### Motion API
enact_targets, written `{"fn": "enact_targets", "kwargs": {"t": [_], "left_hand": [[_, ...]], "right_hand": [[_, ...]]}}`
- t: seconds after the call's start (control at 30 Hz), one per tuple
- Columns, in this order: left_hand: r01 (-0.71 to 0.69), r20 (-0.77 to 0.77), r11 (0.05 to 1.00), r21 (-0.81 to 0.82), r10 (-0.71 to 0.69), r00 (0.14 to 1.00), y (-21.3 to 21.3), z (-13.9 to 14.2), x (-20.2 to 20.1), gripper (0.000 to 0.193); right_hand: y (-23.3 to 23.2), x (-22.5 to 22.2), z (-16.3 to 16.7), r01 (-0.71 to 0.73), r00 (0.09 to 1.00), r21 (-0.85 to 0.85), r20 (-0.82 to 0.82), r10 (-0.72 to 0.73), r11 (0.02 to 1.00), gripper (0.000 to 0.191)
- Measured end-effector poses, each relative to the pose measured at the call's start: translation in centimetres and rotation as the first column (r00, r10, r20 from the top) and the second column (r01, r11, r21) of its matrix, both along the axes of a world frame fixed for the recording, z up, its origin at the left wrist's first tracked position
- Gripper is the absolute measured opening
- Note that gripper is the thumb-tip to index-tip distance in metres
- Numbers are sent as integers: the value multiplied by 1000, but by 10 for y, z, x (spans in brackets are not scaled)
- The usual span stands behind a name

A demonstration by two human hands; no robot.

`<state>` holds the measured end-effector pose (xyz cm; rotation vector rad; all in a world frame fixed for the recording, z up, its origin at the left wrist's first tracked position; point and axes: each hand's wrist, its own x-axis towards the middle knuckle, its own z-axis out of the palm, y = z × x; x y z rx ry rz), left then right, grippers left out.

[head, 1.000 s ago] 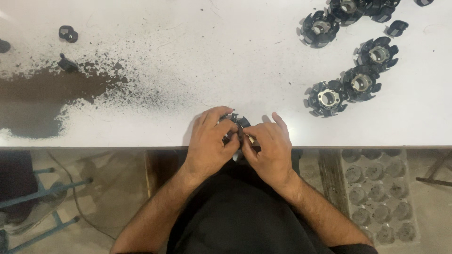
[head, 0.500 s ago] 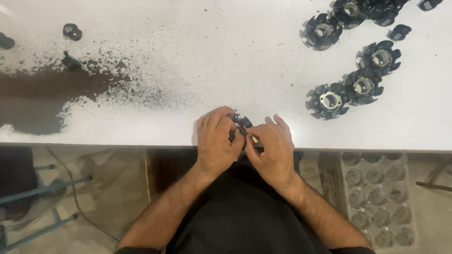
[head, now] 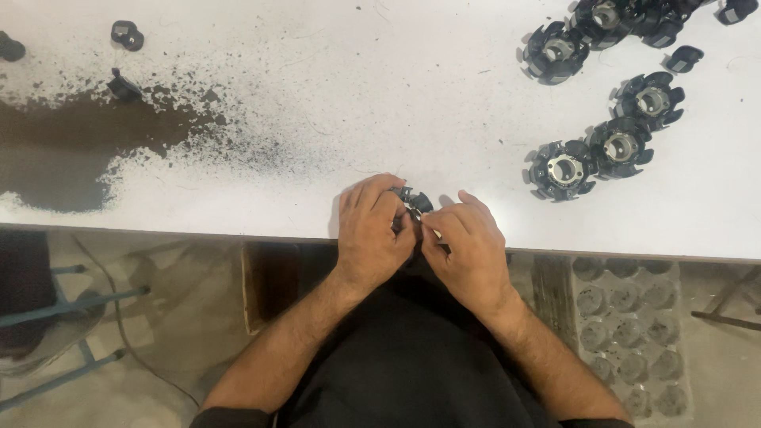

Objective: The person sits at a white workbench and assembles small black plastic parts, fitting components together by hand and using a small blade to trim or press each assembly. Finished assemblies are set aside on the table while more loose parts are picked up and worked on one at a time.

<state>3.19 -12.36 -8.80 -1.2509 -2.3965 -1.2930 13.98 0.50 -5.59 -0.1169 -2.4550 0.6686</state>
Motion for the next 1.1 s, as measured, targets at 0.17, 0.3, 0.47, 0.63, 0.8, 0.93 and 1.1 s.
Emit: {"fn": "enact_targets", "kwargs": {"t": [0.17,0.3,0.47,0.63,0.8,0.93,1.1], "left_hand": [[-20,37,997,77,17,999,-10,14,-7,15],[16,-6,1000,21,-15,1000,-22,24,-24,26],[123,-114,988,-92,-134,984,-15,25,-26,25],[111,-130,990,-86,-122,984,-13,31,-30,17],[168,-120,976,-137,-185,975,-17,39,-35,18],[201,-115,966,-163,-221,968,-15,42,-34,18],[223,-121,959,-175,-246,962,-16,47,-41,14]], "right_hand": [[-1,0,1,15,996,-19,-89,-17,1000,21],[-1,2,-3,83,987,-93,-129,-95,992,20],[-3,-3,-7,86,991,-119,-92,-97,989,18],[-2,-5,-6,98,985,-108,-131,-112,989,19],[-1,-6,-5,65,990,-101,-119,-77,993,21],[-1,-8,-6,69,989,-99,-127,-82,993,21],[0,-8,-8,64,989,-96,-126,-76,993,23]]}}
